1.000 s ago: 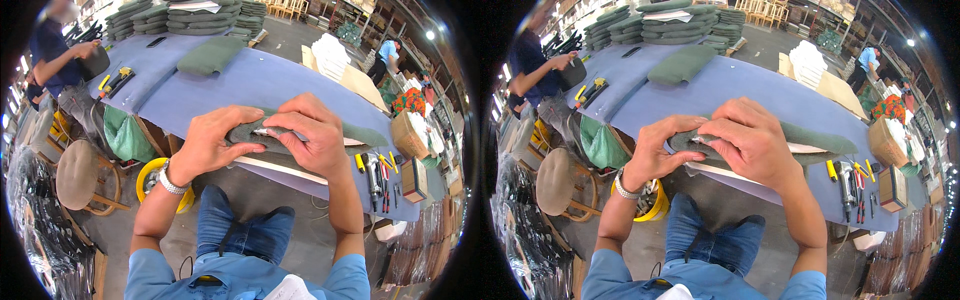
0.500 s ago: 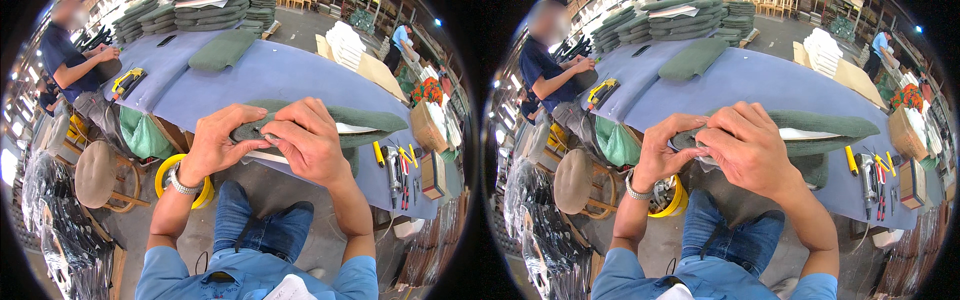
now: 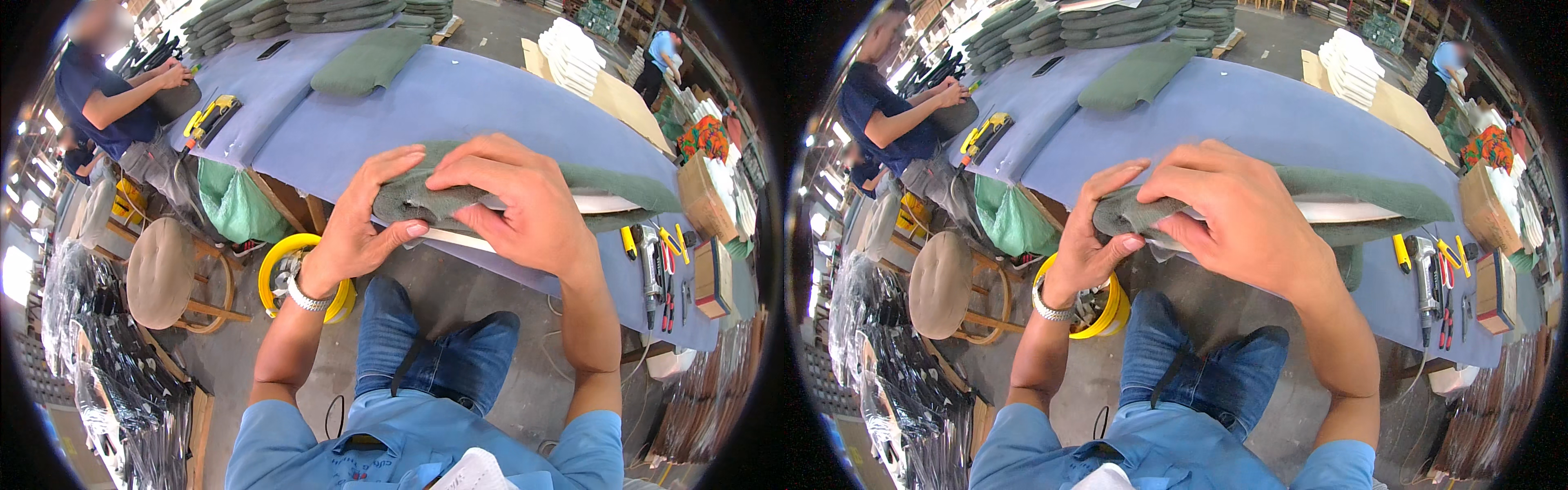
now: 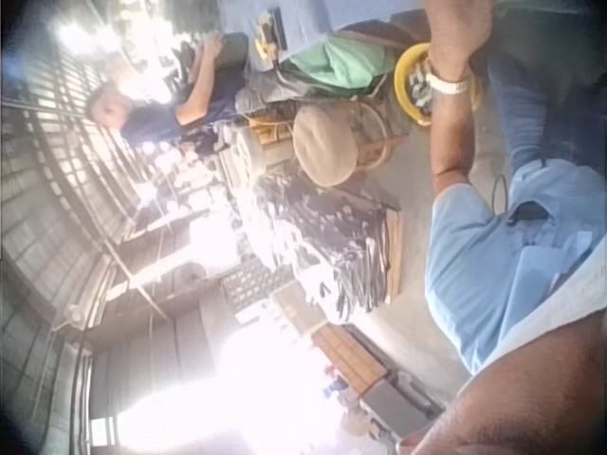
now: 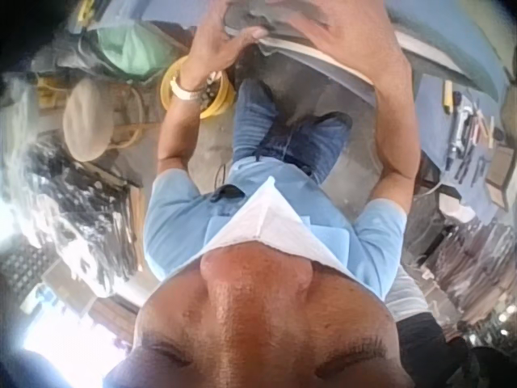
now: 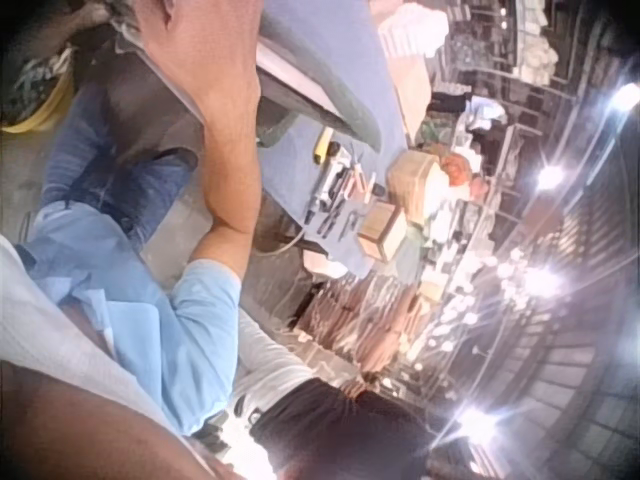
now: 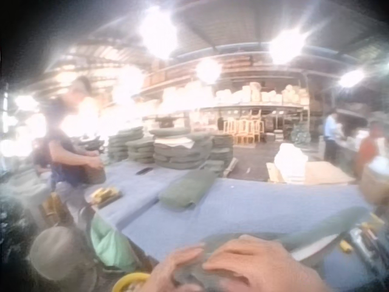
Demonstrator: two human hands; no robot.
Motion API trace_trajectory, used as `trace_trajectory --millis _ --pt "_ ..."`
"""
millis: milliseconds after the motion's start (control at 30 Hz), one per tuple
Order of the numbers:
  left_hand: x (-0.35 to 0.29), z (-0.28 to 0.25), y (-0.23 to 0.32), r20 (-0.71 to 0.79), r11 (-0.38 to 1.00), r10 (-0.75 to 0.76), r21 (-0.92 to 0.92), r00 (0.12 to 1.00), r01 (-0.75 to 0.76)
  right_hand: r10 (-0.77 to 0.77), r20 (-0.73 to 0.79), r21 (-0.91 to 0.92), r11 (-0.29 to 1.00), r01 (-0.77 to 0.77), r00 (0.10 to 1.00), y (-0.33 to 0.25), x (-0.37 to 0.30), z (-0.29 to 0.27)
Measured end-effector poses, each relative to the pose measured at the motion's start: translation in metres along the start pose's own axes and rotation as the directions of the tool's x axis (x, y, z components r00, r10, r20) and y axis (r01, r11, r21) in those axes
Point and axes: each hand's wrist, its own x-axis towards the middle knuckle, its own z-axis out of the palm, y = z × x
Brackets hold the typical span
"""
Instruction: The person folds green fabric over foam inserts and secures the edges using a staple gun. They repeatedly pick up cushions, align the fabric, staple the sides, and place finished units on the table.
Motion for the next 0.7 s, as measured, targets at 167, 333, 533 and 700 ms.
trace_trajectory --millis 167,333,533,700 --pt "0.004 -0.003 -0.015 0.013 0.997 0.061 0.053 0.998 -0.062 0.136 0.030 -0.175 0.976 -0.129 0.990 -0.011 0.015 0.005" --pt "0.004 -0.016 -0.043 0.050 0.993 -0.106 -0.039 0.993 0.108 0.233 0.028 -0.133 0.965 -0.228 0.972 0.013 0.024 0.027" --pt "-0.001 -0.021 -0.067 0.060 0.967 -0.227 -0.106 0.972 0.232 0.204 0.133 -0.191 0.966 -0.176 0.970 0.022 0.028 0.033" --pt "0.010 -0.014 -0.072 0.048 0.947 -0.253 -0.190 0.966 0.258 0.232 0.195 -0.255 0.950 -0.179 0.953 0.037 0.043 0.021"
